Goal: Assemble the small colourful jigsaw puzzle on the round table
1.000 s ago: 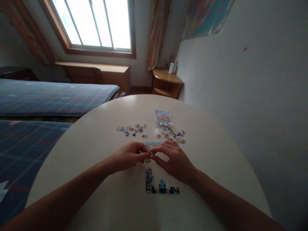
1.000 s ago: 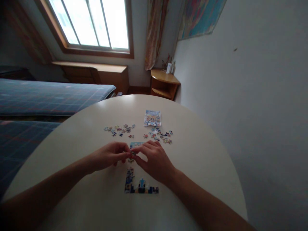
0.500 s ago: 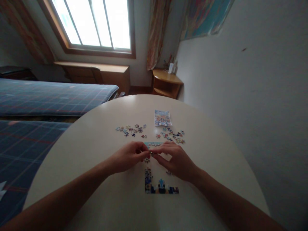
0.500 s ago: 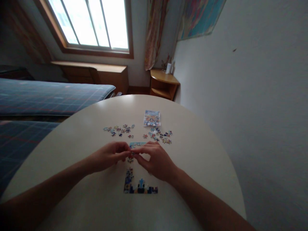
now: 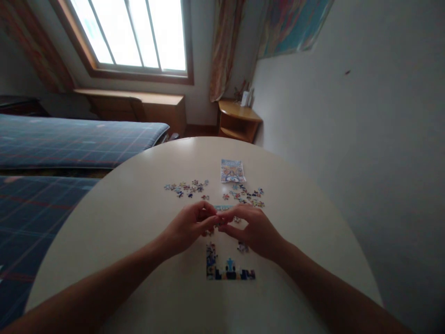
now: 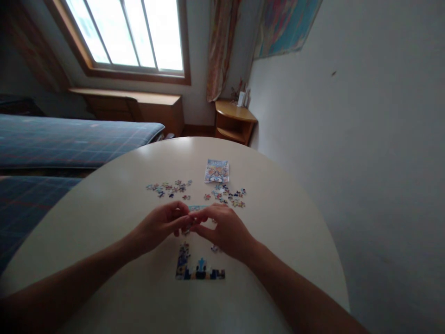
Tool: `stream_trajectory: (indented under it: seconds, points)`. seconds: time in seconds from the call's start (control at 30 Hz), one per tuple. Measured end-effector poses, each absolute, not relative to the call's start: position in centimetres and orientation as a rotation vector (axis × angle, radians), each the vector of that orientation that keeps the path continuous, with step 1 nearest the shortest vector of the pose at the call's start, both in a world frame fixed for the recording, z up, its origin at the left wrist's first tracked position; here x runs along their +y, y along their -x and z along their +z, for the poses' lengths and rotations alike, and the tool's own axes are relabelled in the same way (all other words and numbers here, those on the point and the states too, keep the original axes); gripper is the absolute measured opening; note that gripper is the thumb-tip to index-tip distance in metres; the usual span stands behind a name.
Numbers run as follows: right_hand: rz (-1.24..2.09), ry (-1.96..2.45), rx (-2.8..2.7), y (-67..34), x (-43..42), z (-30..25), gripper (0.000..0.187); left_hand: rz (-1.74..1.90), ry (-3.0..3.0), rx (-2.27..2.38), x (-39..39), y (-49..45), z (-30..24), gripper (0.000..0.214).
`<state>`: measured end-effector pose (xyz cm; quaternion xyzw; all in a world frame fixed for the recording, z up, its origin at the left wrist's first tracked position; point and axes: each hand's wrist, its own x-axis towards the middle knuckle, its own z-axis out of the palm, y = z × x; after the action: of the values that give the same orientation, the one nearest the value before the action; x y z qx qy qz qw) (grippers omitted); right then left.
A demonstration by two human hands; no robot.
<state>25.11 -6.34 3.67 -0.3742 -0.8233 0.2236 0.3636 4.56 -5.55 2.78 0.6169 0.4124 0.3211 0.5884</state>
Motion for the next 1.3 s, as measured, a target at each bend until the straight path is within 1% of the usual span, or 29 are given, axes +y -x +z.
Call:
stream_trajectory:
  seconds: [0.07,0.2,0.27,0.37,0.43,0.5,0.57,0.6,0.67,0.77,0.97,1.3]
  points:
    - [0.541,1.000,-2.122,-25.3,-6.3,3.9,0.011,0.771,-1.419,0.931,-5.6,-4.7,2.8,0.034]
    - [0.540,1.021,-2.167,-25.7,-6.2,4.6,0.013,0.795,-1.422,0.934,-5.8,-4.7,3.1,0.029]
    - [0.624,0.982,-2.223,-26.1,-6.2,5.0,0.012,0.785,-1.442,0.951,-5.9,-4.8,3.1,0.028]
    - [0.870,0.973,-2.221,-26.9,-6.2,5.6,0.012,0.763,-1.505,0.994,-6.3,-4.9,3.0,0.026]
    - [1.006,1.043,-2.178,-27.6,-6.1,6.1,0.012,0.758,-1.635,1.059,-6.7,-5.0,3.1,0.022]
    - [1.056,1.150,-2.147,-28.4,-5.8,6.6,0.012,0.736,-1.901,1.089,-7.2,-5.1,3.3,0.017]
    - [1.070,1.242,-2.142,-29.3,-5.4,7.0,0.014,0.653,-2.258,0.958,-7.8,-5.1,3.5,0.015]
    - [1.087,1.275,-2.150,-29.7,-5.1,7.1,0.014,0.588,-2.421,0.827,-8.1,-5.2,3.7,0.016]
    - [1.134,1.330,-2.170,-30.3,-4.7,7.1,0.016,0.461,-2.636,0.601,-8.6,-5.3,3.9,0.026]
    - [1.200,1.387,-2.193,-30.7,-4.4,6.7,0.016,0.322,-2.752,0.473,-9.2,-5.6,4.2,0.041]
    - [1.309,1.420,-2.215,-30.4,-4.6,5.9,0.017,0.241,-2.795,0.429,-9.5,-5.7,4.3,0.051]
    - [1.276,1.402,-2.284,-30.1,-4.8,5.3,0.021,0.275,-2.756,0.439,-9.7,-5.6,4.2,0.056]
